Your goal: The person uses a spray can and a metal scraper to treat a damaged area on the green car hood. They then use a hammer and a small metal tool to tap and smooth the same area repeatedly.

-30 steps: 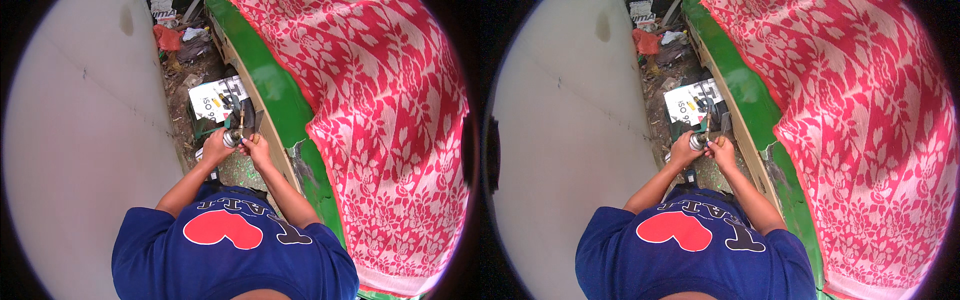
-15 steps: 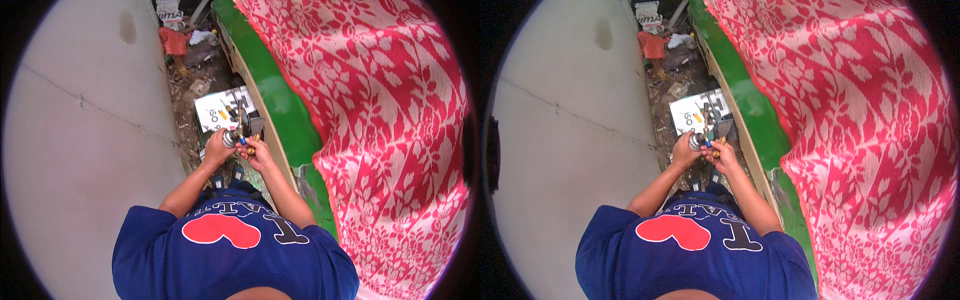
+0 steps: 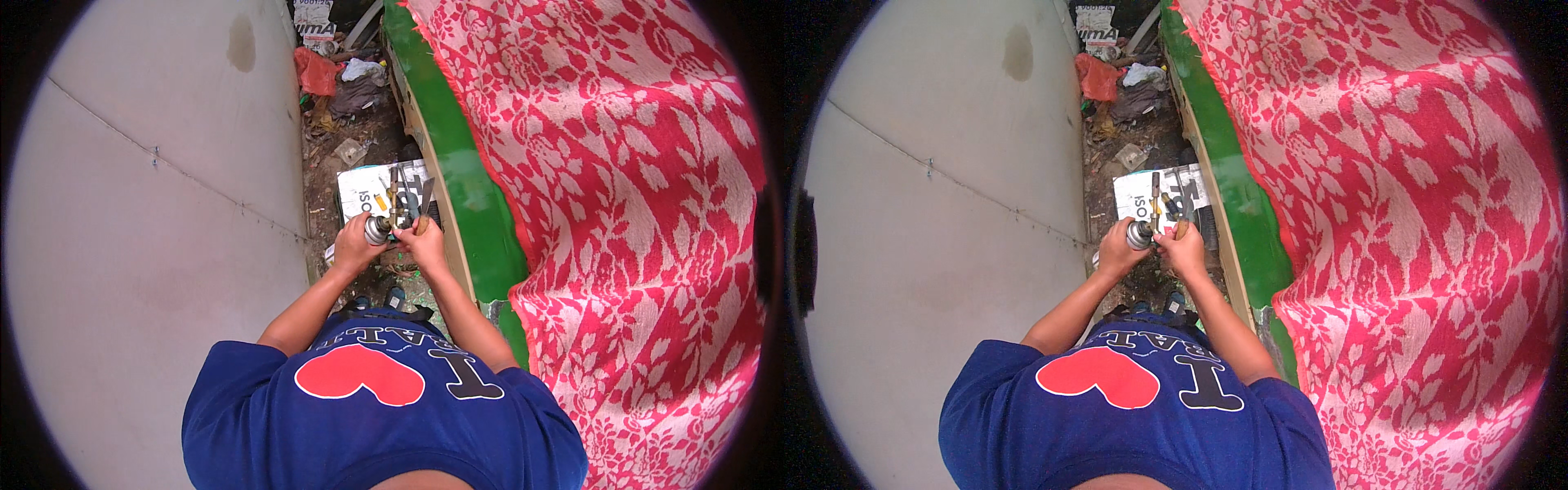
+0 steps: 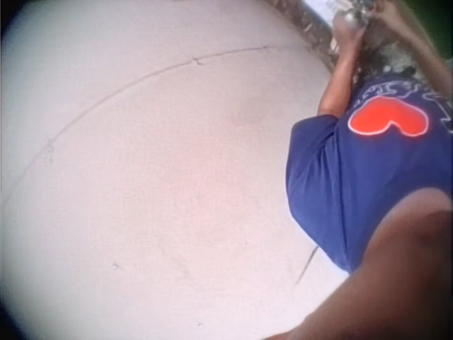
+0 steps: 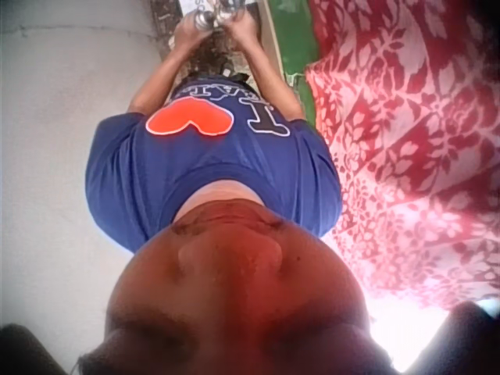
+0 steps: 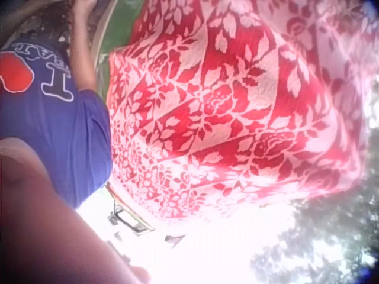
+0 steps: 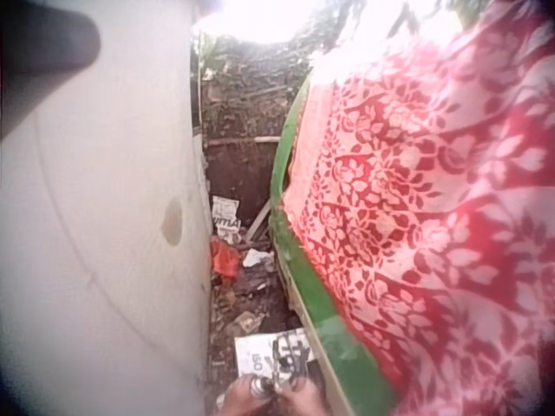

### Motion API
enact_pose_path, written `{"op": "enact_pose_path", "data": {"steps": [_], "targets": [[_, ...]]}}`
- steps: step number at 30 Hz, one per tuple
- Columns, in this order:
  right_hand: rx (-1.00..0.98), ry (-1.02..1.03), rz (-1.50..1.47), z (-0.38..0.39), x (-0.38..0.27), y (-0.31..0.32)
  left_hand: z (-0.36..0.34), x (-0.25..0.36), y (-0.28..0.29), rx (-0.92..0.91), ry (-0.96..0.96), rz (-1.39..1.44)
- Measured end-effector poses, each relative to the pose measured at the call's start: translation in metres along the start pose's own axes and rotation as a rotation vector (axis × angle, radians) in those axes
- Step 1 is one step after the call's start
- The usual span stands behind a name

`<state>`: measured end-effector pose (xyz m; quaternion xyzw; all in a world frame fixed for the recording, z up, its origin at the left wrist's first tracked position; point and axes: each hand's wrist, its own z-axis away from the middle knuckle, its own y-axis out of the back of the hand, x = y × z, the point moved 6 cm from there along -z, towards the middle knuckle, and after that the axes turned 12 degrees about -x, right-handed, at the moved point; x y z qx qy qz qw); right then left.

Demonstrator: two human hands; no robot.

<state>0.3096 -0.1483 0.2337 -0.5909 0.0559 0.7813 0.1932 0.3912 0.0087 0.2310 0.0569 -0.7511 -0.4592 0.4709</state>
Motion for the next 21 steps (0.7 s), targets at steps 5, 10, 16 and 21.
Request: {"op": "enact_pose_path", "data": {"steps": [5, 10, 16, 21], "targets": [[-0.086, -0.204, -0.541, 0.005, 0.021, -0.005, 0.000, 0.000, 0.001, -0.009, -0.007, 0.005], [-0.167, -0.275, -0.718, 0.001, 0.034, -0.009, -0.002, 0.003, 0.003, 0.024, -0.022, -0.003], [-0.181, -0.284, -0.790, -0.004, 0.044, -0.009, -0.003, 0.006, 0.008, 0.008, -0.006, 0.015], [-0.176, -0.242, -0.626, 0.000, 0.030, -0.012, -0.001, 0.003, 0.007, 0.039, 0.018, 0.024]]}}
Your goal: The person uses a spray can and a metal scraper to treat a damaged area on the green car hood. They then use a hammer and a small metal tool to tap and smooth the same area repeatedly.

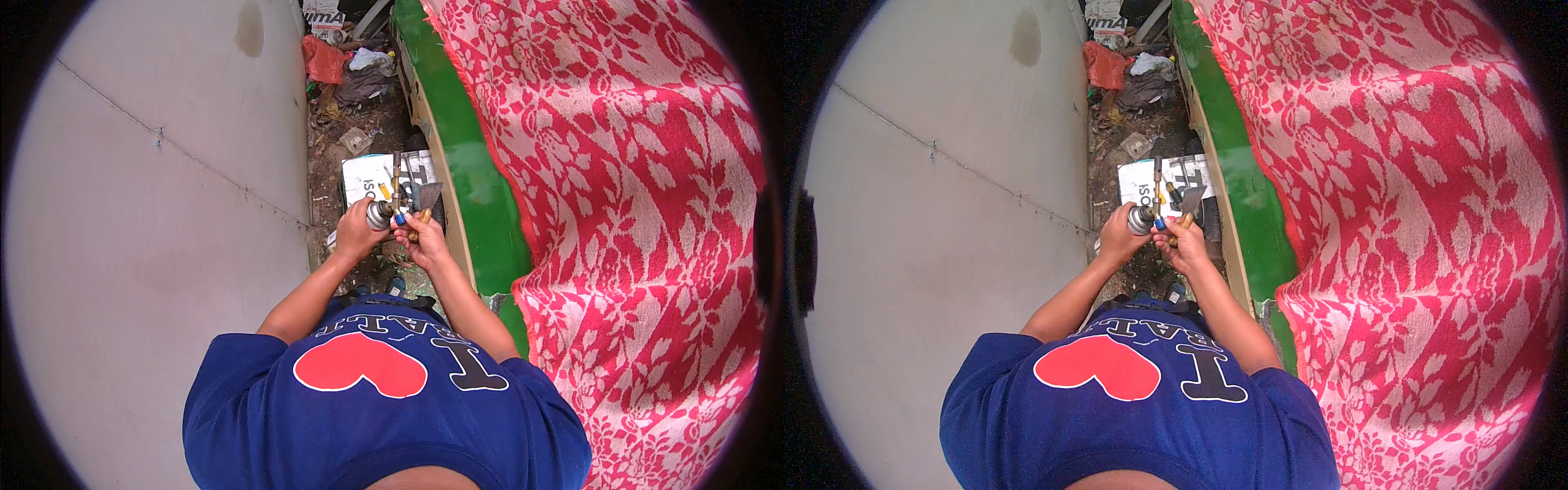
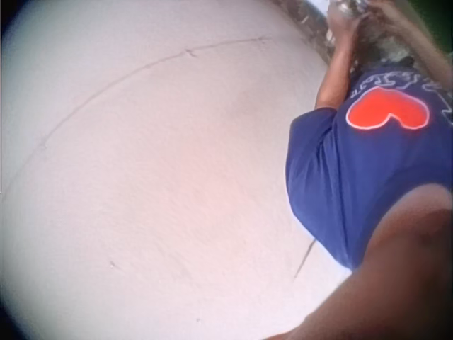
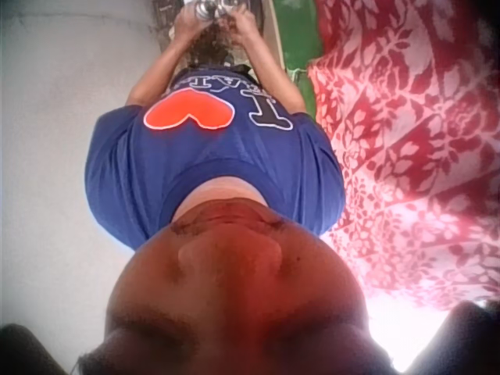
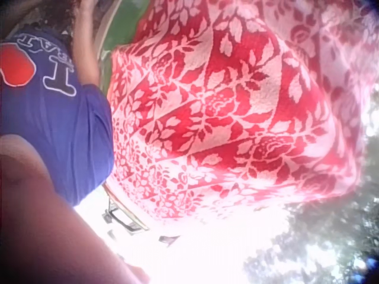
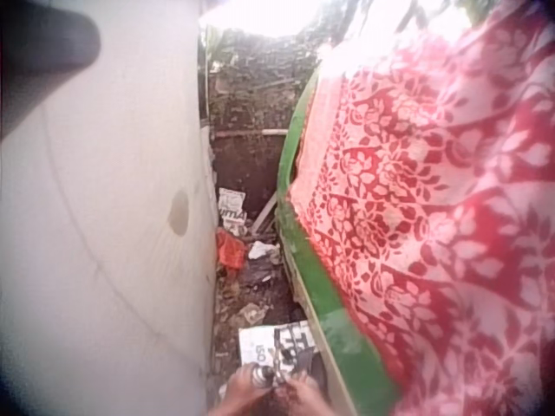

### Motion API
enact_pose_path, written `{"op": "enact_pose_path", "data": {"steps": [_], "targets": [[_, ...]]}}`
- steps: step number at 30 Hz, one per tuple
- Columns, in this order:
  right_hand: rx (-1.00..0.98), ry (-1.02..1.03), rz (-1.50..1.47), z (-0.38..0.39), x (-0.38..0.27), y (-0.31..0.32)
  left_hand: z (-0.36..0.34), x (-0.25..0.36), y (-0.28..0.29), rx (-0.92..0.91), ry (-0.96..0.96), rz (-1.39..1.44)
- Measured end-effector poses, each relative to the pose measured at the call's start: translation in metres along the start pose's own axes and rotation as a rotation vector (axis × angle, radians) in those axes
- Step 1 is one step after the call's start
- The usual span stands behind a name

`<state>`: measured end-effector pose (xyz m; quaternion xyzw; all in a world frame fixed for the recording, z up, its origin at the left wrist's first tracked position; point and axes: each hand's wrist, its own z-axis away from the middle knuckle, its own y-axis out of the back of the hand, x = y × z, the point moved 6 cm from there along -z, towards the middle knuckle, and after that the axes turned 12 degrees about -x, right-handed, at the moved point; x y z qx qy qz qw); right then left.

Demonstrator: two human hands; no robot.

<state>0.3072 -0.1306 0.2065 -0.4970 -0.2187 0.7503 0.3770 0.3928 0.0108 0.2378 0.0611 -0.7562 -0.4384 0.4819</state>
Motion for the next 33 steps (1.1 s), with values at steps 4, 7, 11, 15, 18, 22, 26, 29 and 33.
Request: {"op": "enact_pose_path", "data": {"steps": [4, 7, 11, 15, 18, 22, 26, 29, 33], "targets": [[0.009, 0.023, 0.211, 0.003, -0.011, -0.009, 0.003, 0.000, -0.001, 0.004, -0.016, -0.034], [-0.045, 0.004, 0.136, -0.005, -0.003, 0.003, 0.000, 0.001, -0.005, -0.014, -0.013, -0.038], [-0.044, -0.071, 0.009, -0.007, 0.014, 0.014, 0.008, -0.008, -0.015, -0.054, 0.029, -0.032], [-0.008, -0.127, 0.025, -0.005, 0.022, 0.015, 0.018, -0.028, -0.021, -0.052, 0.101, 0.017], [0.037, -0.104, 0.175, -0.009, 0.020, 0.033, 0.019, -0.046, -0.027, -0.050, 0.127, 0.046], [0.157, -0.104, 0.310, -0.027, 0.022, 0.060, 0.018, -0.070, -0.025, -0.047, 0.242, 0.233], [0.319, -0.076, 0.317, -0.055, 0.031, 0.096, 0.005, -0.113, -0.035, 0.067, 0.258, 0.314], [0.413, -0.069, 0.352, -0.086, 0.048, 0.137, -0.013, -0.150, -0.054, 0.111, 0.295, 0.322], [0.520, 0.010, 0.819, -0.136, 0.058, 0.161, -0.048, -0.201, -0.080, 0.137, 0.367, 0.448]]}}
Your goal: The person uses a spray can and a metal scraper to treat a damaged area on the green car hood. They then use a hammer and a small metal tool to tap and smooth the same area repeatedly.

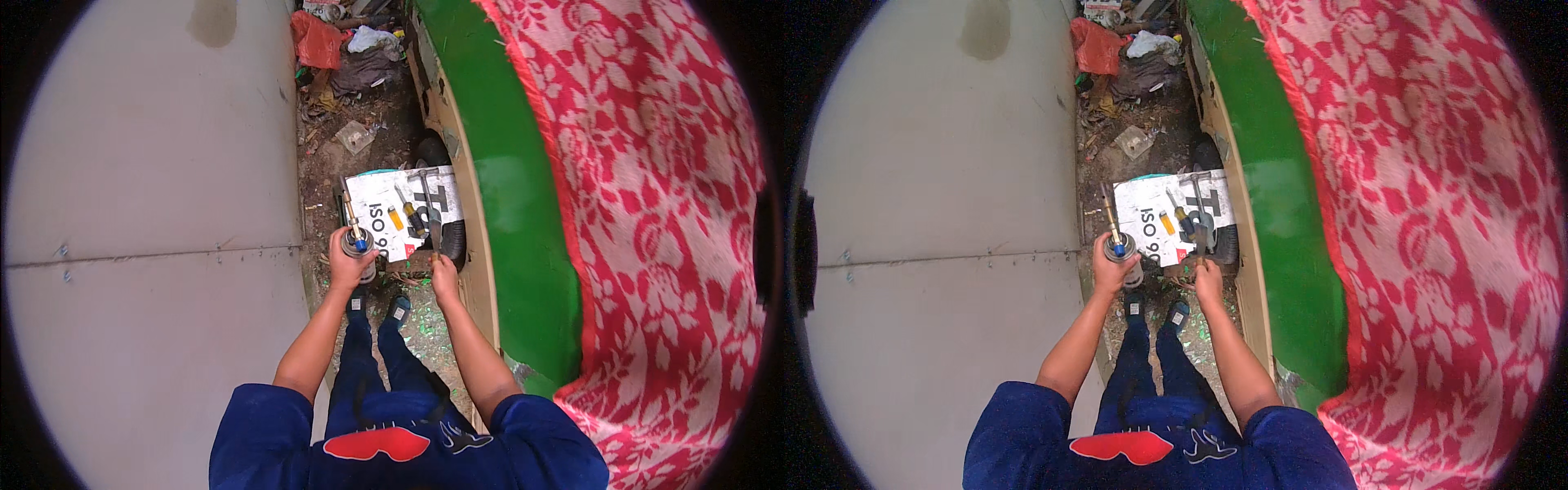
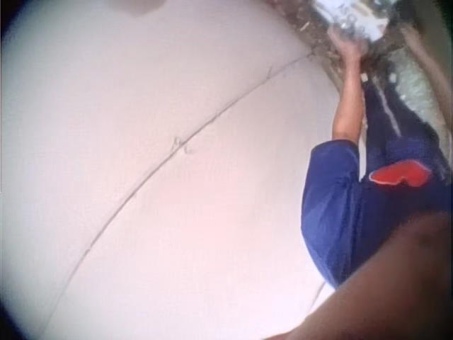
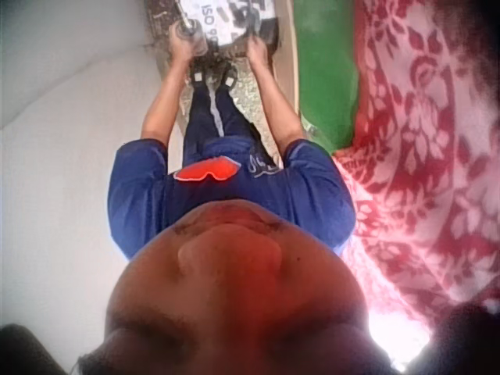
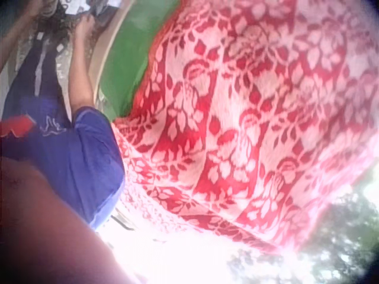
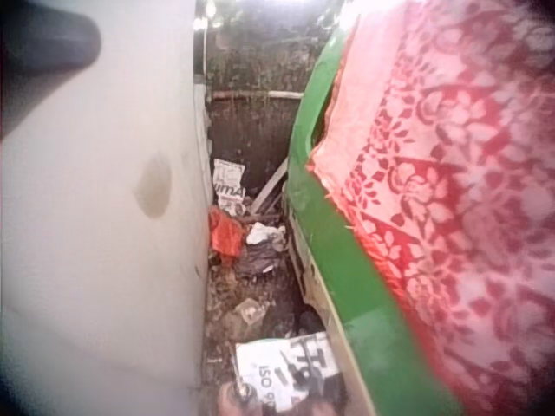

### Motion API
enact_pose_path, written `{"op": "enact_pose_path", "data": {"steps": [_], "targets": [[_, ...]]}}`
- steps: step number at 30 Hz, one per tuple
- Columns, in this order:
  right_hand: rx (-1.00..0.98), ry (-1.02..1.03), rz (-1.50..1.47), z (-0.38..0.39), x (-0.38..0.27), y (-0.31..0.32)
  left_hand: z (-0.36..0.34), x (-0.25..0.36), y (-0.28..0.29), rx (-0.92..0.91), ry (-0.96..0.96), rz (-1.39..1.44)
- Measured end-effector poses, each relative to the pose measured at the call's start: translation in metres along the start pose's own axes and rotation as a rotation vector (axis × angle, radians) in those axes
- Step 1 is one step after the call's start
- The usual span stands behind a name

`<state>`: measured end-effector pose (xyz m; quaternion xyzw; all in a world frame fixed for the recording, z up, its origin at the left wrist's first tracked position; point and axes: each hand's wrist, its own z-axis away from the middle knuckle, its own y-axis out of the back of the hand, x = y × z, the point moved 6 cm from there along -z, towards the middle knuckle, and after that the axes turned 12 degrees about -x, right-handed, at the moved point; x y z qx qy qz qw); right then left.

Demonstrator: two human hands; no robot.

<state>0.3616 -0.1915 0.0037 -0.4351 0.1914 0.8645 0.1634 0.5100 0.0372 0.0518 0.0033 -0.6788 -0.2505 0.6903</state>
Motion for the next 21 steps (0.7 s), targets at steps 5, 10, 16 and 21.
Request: {"op": "enact_pose_path", "data": {"steps": [5, 10, 16, 21], "targets": [[0.034, 0.144, 0.416, -0.078, 0.022, -0.020, -0.057, -0.038, -0.008, -0.027, -0.020, -0.036], [0.018, 0.200, 0.497, -0.123, 0.024, -0.039, -0.087, -0.048, -0.016, -0.008, -0.145, -0.150], [-0.100, 0.291, 0.589, -0.146, 0.019, -0.075, -0.095, -0.077, -0.034, -0.038, -0.146, -0.123], [-0.076, 0.302, 0.674, -0.154, 0.019, -0.091, -0.098, -0.079, -0.040, -0.048, -0.147, -0.112]]}}
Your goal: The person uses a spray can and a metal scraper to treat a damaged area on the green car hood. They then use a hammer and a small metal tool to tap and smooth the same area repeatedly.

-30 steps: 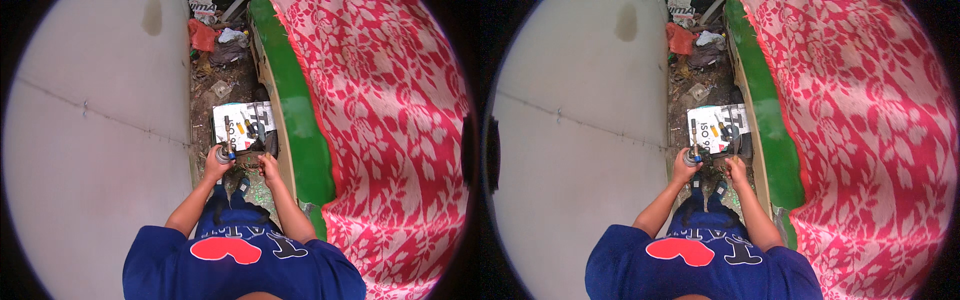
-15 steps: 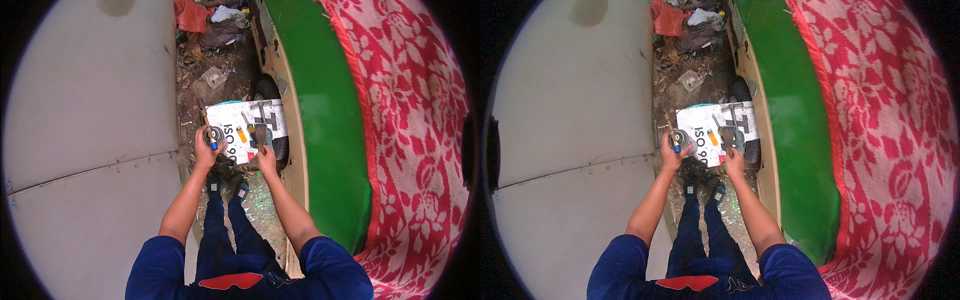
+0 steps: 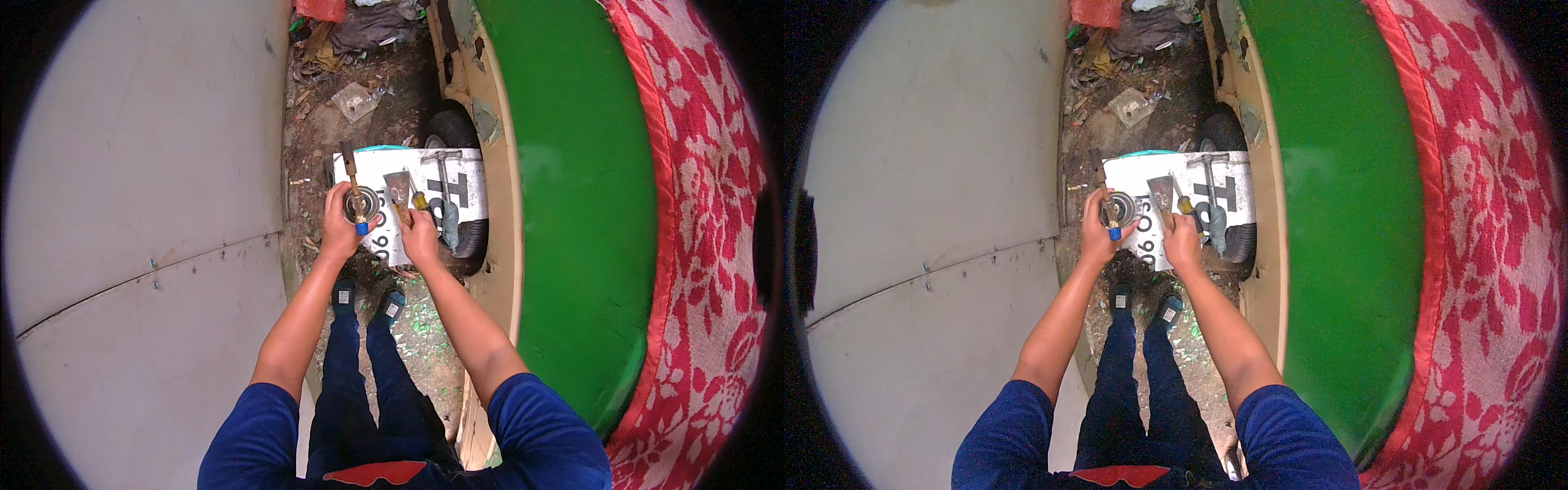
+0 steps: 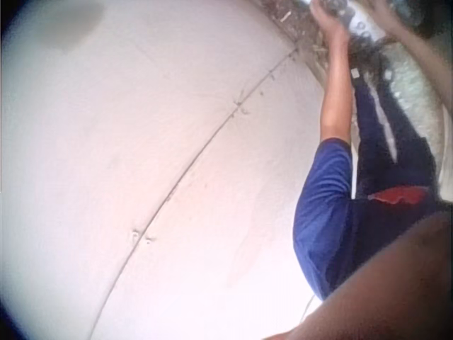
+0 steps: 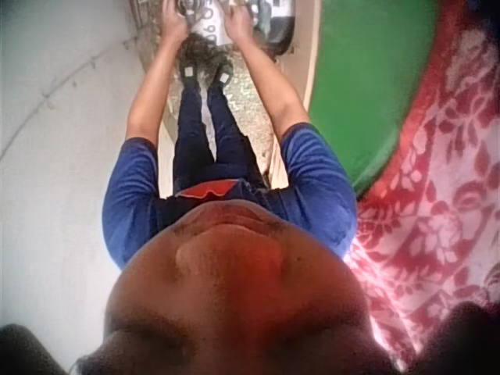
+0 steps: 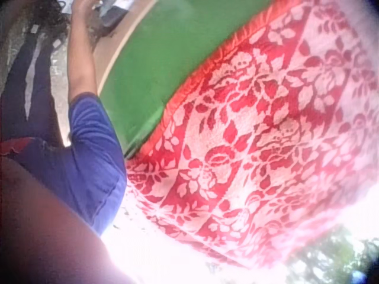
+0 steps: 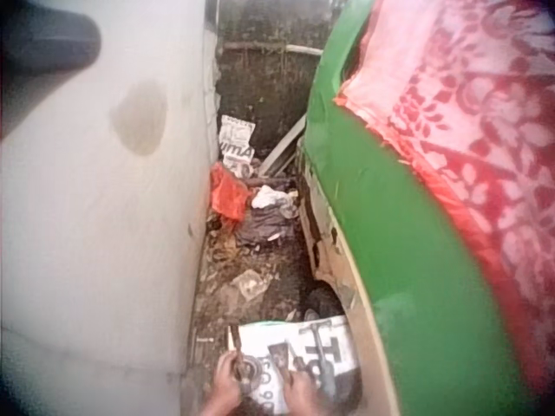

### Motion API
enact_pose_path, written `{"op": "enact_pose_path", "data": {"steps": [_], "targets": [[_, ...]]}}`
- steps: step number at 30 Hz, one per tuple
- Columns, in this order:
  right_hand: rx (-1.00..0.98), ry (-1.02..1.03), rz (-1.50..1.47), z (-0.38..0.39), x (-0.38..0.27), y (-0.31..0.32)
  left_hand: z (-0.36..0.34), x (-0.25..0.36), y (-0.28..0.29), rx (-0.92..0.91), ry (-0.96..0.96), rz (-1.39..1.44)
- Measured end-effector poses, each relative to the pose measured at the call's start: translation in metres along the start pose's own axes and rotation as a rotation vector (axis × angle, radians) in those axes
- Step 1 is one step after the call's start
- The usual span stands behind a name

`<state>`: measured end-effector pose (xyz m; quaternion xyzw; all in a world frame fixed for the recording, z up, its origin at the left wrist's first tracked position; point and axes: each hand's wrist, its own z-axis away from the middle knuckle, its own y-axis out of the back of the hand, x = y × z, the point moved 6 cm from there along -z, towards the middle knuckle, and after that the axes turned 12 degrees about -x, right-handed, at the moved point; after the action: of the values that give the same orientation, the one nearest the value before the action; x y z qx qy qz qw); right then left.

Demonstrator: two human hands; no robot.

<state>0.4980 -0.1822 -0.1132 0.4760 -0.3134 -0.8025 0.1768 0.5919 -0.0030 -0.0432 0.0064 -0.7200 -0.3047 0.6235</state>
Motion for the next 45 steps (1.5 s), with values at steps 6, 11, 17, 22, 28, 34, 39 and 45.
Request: {"op": "enact_pose_path", "data": {"steps": [6, 11, 17, 22, 28, 34, 39, 45], "targets": [[-0.018, -0.090, 0.099, -0.006, -0.001, -0.005, -0.003, 0.001, -0.013, -0.152, 0.086, 0.118], [0.114, -0.106, 0.123, -0.010, -0.003, 0.007, -0.002, 0.008, -0.019, -0.116, -0.021, 0.086], [0.150, -0.023, 0.296, -0.011, 0.001, 0.014, -0.001, 0.006, -0.022, -0.074, -0.018, 0.135], [0.151, -0.030, 0.250, -0.008, 0.004, 0.015, -0.005, 0.018, -0.023, -0.115, 0.012, 0.083], [0.212, -0.028, 0.176, 0.004, 0.017, 0.036, -0.008, 0.019, -0.014, -0.075, 0.001, 0.007], [0.139, -0.081, 0.236, 0.005, 0.034, 0.042, -0.004, -0.009, -0.008, -0.141, 0.290, 0.034], [0.150, -0.076, 0.225, 0.002, 0.038, 0.041, 0.003, -0.020, -0.013, -0.131, 0.382, -0.311], [0.087, -0.082, 0.249, -0.001, 0.036, 0.042, -0.005, -0.027, -0.036, -0.214, 0.441, -0.493]]}}
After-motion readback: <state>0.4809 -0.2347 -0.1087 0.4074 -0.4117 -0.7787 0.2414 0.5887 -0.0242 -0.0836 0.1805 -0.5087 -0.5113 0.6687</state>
